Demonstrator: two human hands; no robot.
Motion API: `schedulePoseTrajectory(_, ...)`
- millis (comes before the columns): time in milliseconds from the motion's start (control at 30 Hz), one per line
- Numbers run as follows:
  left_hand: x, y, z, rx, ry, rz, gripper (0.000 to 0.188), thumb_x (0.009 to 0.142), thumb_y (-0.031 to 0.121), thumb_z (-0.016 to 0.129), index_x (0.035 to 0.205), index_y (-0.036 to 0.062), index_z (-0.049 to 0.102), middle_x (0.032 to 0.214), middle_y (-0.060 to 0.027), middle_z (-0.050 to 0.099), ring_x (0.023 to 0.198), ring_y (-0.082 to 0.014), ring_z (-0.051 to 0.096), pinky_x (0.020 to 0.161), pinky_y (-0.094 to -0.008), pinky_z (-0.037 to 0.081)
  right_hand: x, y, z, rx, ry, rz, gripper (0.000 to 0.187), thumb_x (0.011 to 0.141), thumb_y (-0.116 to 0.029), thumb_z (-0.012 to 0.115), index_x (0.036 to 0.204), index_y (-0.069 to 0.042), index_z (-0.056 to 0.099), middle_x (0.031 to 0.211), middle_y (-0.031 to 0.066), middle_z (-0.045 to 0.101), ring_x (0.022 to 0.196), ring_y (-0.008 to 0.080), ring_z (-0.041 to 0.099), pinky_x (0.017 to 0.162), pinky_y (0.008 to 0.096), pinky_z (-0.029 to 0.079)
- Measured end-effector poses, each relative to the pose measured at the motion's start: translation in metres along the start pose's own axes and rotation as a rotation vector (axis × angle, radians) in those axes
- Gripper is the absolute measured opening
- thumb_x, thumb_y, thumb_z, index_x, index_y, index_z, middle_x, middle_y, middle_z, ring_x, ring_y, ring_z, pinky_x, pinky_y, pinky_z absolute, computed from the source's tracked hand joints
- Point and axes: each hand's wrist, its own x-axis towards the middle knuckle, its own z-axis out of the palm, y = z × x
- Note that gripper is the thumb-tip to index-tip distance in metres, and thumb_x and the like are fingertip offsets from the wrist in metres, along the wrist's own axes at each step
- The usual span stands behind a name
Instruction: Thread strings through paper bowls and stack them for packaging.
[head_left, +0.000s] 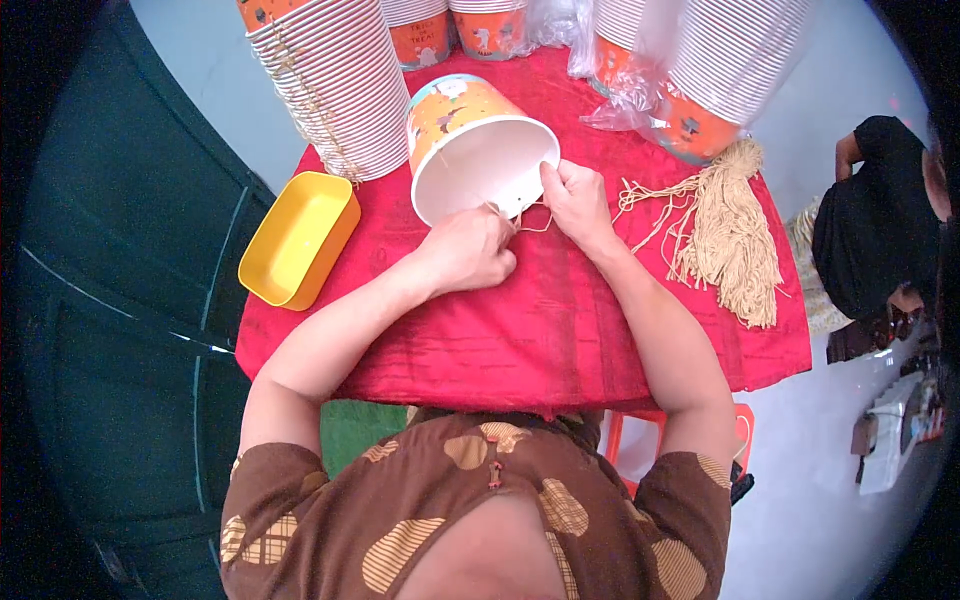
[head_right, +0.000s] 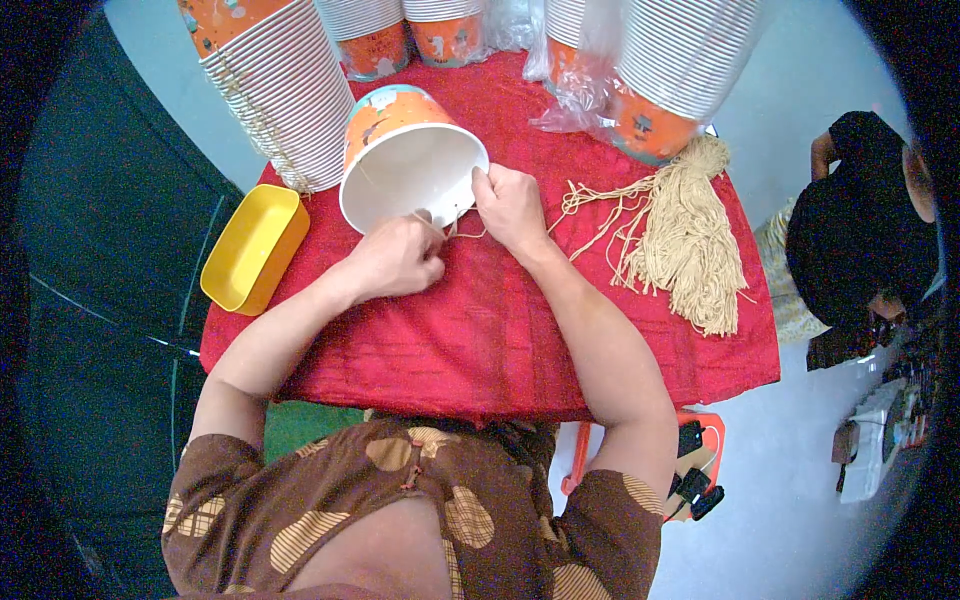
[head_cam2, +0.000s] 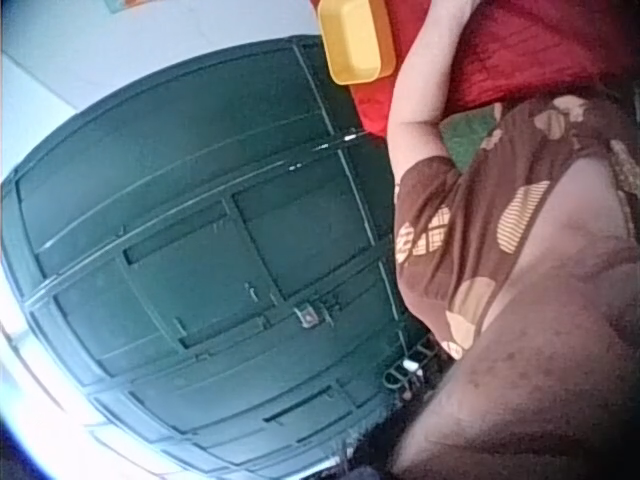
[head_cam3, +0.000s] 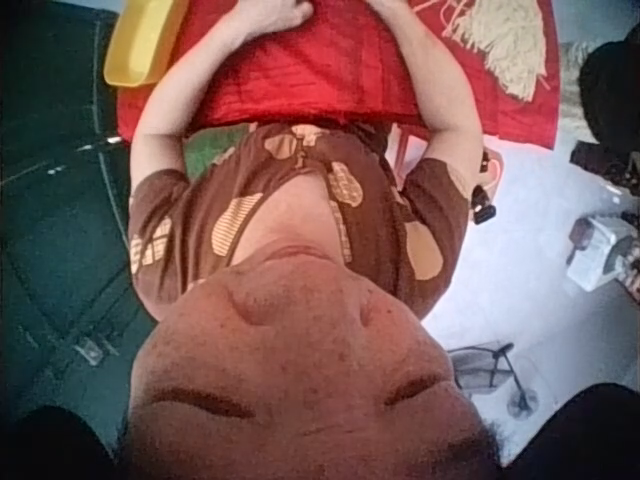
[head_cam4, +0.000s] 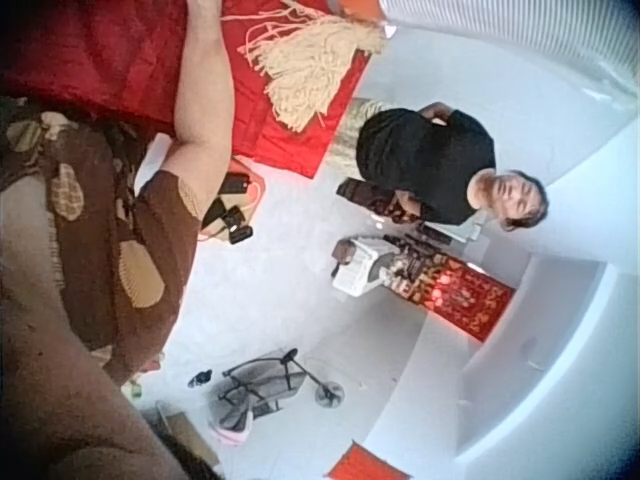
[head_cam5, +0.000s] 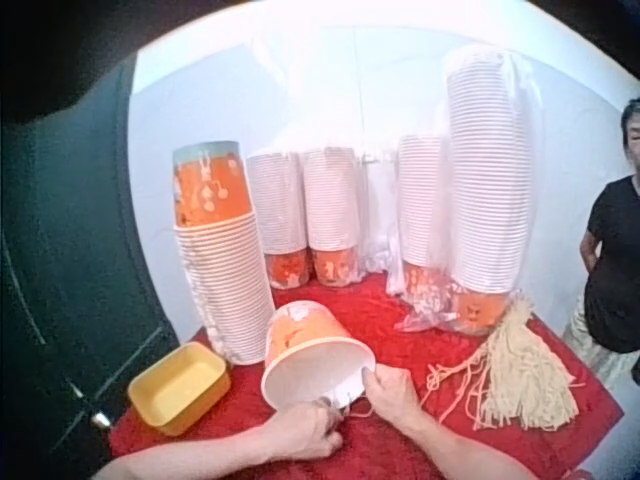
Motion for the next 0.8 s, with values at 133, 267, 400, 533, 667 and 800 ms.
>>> schedulePoseTrajectory(133,-0.029,0.013,-0.047,-0.314,-0.408,-0.062,0.021,0.076,0.014,0.058,0.071,-0.006,0.06,0.064,-0.0167,0.058,0.064,-0.0242,0.06,0.061,-0.0376,0.047,0.0,-0.013,-0.015,-0.032,0.112,-0.127,0.033,0.093,-0.021,0.056,0.07,0.002,0.058,0.061,0.0231,0.055,0.054,0.0342,0.06,0.05,0.0435,0.043)
schedulePoseTrajectory(267,-0.056,-0.008,-0.096,-0.505,-0.398,-0.202,0.026,0.077,0.016,0.052,0.079,-0.0032,0.069,0.075,-0.0084,0.068,0.063,-0.0148,0.062,0.057,-0.029,0.05,0.004,-0.03,-0.033,-0.096,0.173,-0.226,0.032,0.094,-0.02,0.056,0.07,0.002,0.057,0.06,0.0212,0.056,0.052,0.0337,0.059,0.048,0.0423,0.042)
schedulePoseTrajectory(400,-0.07,-0.031,-0.104,-0.914,0.286,-0.487,0.031,0.087,0.025,0.053,0.092,-0.0034,0.066,0.078,-0.0084,0.067,0.063,-0.0137,0.062,0.057,-0.026,0.052,0.004,-0.053,-0.041,-0.116,0.183,-0.284,0.03,0.093,-0.019,0.056,0.071,0.001,0.058,0.061,0.0201,0.057,0.054,0.0327,0.06,0.049,0.0413,0.043)
schedulePoseTrajectory(533,-0.065,-0.029,-0.093,-1.344,0.399,-0.38,0.077,0.089,0.064,0.05,0.126,-0.0039,0.048,0.11,-0.0176,0.061,0.098,-0.0238,0.062,0.086,-0.0374,0.052,-0.002,-0.079,-0.041,-0.163,0.135,-0.324,0.026,0.092,-0.017,0.057,0.071,0.0,0.06,0.063,0.0184,0.059,0.055,0.0316,0.061,0.05,0.0411,0.045)
schedulePoseTrajectory(667,-0.05,-0.012,-0.08,-1.56,0.53,-0.392,0.081,0.085,0.068,0.054,0.138,0.0075,0.043,0.128,-0.0104,0.057,0.116,-0.0219,0.056,0.096,-0.0402,0.046,-0.008,-0.093,-0.037,-0.194,0.126,-0.515,0.016,0.089,-0.011,0.057,0.077,-0.002,0.062,0.067,0.015,0.062,0.057,0.0317,0.062,0.051,0.0414,0.049)
schedulePoseTrajectory(800,-0.053,0.006,-0.078,-1.528,0.586,-0.379,0.075,0.087,0.068,0.048,0.144,0.0209,0.038,0.138,-0.0058,0.05,0.125,-0.0236,0.049,0.101,-0.0498,0.041,-0.011,-0.102,-0.038,-0.066,0.122,-0.492,0.012,0.09,-0.01,0.06,0.085,-0.001,0.065,0.069,0.0123,0.063,0.059,0.0245,0.063,0.054,0.0353,0.049)
